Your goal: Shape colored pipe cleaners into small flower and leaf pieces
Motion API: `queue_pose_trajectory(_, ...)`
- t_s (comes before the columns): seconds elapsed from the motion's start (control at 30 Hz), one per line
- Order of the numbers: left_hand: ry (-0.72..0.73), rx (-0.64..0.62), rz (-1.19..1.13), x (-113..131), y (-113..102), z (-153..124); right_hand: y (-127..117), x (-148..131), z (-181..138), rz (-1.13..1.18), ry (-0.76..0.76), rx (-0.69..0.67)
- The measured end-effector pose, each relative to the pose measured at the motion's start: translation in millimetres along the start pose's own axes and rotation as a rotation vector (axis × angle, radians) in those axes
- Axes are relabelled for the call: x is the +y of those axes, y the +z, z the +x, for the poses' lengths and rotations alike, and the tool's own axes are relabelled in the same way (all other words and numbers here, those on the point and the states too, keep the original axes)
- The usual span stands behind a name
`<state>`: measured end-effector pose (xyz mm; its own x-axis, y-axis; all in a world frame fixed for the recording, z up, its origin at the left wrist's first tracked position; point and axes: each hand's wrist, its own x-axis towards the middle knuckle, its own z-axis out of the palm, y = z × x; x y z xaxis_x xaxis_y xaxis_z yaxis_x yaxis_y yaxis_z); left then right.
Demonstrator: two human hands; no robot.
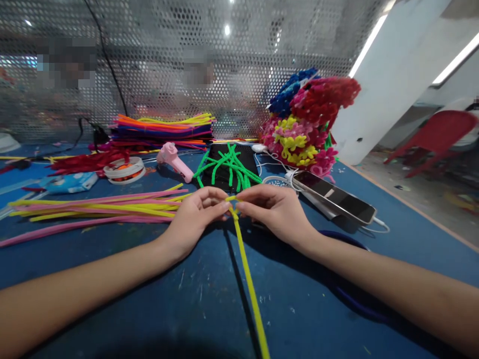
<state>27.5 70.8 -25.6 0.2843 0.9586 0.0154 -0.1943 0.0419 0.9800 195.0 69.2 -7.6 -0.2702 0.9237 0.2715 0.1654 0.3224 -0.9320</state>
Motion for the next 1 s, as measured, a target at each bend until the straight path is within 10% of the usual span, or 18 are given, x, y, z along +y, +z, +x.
queue_pose_trajectory(0.27, 0.036, 0.002, -0.135, 1.9, 0.4, -4.2, -4.0, -0.5, -4.2, -0.271, -0.132, -0.022)
queue_pose_trajectory(0.53, 0.119, -0.010, 0.003, -1.5, -0.3, -5.3, -6.4, 2.8, -0.3, -0.556, -0.435, -0.359)
queue_pose_trajectory(1.0, 0.061, 0.063, 0.008, -1.9, 3.5, -4.1, -0.2, 2.4, -4.2, -0.470, -0.267, -0.094)
